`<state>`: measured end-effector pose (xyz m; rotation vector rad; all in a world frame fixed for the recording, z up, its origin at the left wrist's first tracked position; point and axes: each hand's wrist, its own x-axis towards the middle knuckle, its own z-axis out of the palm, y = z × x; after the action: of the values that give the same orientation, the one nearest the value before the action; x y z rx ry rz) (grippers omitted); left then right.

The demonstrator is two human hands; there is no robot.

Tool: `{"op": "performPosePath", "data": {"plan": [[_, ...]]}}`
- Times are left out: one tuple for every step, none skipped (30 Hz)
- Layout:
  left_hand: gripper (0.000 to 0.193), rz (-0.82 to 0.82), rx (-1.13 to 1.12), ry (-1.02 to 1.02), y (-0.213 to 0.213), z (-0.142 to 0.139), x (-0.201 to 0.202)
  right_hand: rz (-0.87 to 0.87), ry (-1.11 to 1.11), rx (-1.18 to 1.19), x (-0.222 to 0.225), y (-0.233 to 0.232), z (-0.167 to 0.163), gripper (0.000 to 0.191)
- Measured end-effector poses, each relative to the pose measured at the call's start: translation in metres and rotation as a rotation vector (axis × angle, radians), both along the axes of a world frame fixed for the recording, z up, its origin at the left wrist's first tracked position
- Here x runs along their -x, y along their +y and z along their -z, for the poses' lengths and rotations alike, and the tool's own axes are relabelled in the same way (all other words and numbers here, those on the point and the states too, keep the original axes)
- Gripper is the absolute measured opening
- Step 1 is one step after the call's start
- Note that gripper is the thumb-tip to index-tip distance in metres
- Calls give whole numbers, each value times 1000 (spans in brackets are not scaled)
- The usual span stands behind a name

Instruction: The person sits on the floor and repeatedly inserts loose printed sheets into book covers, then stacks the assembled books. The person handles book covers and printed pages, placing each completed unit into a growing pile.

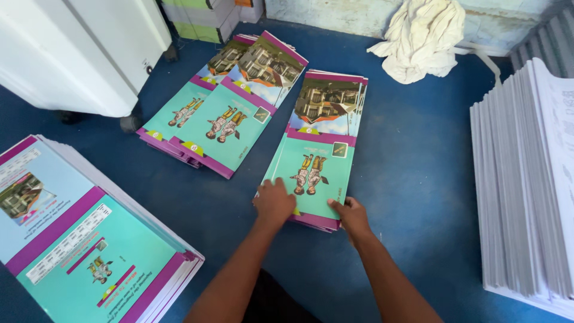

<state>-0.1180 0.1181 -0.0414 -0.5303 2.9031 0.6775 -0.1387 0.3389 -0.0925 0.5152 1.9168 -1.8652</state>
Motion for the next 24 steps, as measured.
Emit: {"op": "performPosePath", "data": {"plan": [[54, -7, -7, 36, -10, 6, -11, 6, 18, -32, -1, -2, 1, 55], [56, -12, -16, 74, -15, 11, -16, -3, 22, -40, -3, -2, 3, 55], [56, -21, -38, 75, -16, 15, -14, -11, 31, -49, -2, -2, 4, 54], [57, -31, -60, 75, -19, 18, -14, -19, 39, -58, -2, -2, 5, 53], [57, -42, -85, 72, -19, 21, -15, -30, 78, -39, -3, 0, 7, 52], [55, -40, -76, 72, -20, 24, -15, -44, 118, -20, -5, 1, 7, 50], [53, -38, -65, 72, -20, 26, -15, -58, 157, 2, -8, 0, 8, 49], [51, -37, -55, 72, -20, 28, -16, -56, 176, -4, -11, 1, 9, 47], [49, -30, -35, 94, -19, 29, -18, -54, 196, -8, -13, 0, 8, 45], [46, -21, -13, 115, -17, 31, -21, -50, 217, -10, -15, -1, 7, 43], [44, -10, 8, 136, -15, 32, -23, -57, 224, -76, -17, -4, 5, 41], [43, -18, 7, 133, -14, 32, -24, -66, 229, -145, -18, -5, 3, 40], [42, -28, 4, 125, -13, 32, -25, -77, 229, -215, -20, -6, 3, 39], [41, -36, 1, 115, -11, 33, -30, -82, 202, -214, -24, -7, 1, 38], [42, -34, 5, 107, -10, 33, -32, -85, 182, -214, -25, -9, -1, 38], [42, -33, 13, 106, -11, 32, -31, -87, 168, -211, -24, -11, -3, 38], [43, -34, 20, 103, -12, 31, -30, -93, 196, -227, -23, -11, -6, 38], [42, -48, -12, 101, -13, 31, -31, -101, 217, -242, -25, -13, -7, 39], [42, -61, -42, 96, -15, 31, -33, -110, 235, -257, -27, -14, -7, 39], [42, -75, -72, 94, -16, 32, -34, -133, 240, -301, -28, -16, -7, 38], [42, -75, -49, 102, -17, 32, -34, -156, 247, -346, -28, -18, -7, 38], [42, -75, -25, 109, -19, 33, -34, -179, 253, -392, -28, -20, -6, 37], [42, -71, 0, 115, -20, 34, -34, -190, 277, -411, -28, -23, -5, 36], [41, -68, 3, 125, -20, 36, -33, -201, 302, -431, -27, -24, -6, 36]]}}
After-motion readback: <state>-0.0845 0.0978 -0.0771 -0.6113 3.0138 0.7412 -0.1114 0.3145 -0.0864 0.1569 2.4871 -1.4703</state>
